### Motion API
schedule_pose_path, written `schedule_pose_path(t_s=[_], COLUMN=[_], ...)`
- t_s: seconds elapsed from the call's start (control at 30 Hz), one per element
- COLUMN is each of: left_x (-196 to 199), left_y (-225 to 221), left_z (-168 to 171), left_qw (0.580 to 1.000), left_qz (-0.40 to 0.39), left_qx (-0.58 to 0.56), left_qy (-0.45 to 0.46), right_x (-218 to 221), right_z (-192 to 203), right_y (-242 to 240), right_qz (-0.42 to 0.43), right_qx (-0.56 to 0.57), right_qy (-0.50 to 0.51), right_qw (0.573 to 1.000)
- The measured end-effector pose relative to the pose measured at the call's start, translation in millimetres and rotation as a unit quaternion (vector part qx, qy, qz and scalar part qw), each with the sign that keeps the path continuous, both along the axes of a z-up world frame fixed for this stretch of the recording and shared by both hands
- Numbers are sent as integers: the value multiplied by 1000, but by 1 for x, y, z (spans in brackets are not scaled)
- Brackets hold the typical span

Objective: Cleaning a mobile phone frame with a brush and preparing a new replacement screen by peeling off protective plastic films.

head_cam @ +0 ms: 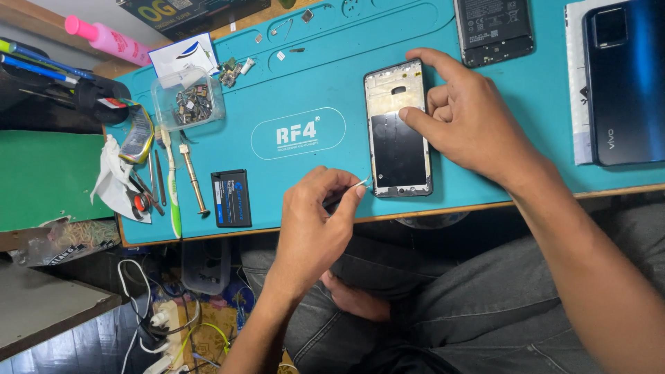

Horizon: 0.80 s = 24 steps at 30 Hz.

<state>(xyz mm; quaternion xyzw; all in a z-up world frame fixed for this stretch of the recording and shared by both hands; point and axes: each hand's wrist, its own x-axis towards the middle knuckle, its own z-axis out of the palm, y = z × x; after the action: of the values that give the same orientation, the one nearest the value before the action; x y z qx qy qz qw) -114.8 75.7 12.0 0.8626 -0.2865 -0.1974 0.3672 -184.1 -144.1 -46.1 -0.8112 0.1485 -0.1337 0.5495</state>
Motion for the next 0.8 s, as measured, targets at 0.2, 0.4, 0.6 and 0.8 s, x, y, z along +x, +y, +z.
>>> schedule_pose_path(t_s=[0.2, 0.4, 0.6, 0.8], left_x=[-3, -5, 12, 29], left_y=[0, -2, -17, -32], left_z=[6, 1, -5, -10], left_qw=[1000, 999, 998, 997], left_qz=[-4, 4, 11, 20], left_qx=[26, 13, -14, -29], left_qy=[-14, -32, -53, -62], right_x=[-1, 0, -1, 0], right_z=[0, 0, 3, 5], right_y=[1, -1, 1, 1], right_qz=[0, 3, -5, -10], right_qx=[5, -4, 4, 36], right_qy=[0, -2, 8, 19], right_qw=[1000, 1000, 1000, 999])
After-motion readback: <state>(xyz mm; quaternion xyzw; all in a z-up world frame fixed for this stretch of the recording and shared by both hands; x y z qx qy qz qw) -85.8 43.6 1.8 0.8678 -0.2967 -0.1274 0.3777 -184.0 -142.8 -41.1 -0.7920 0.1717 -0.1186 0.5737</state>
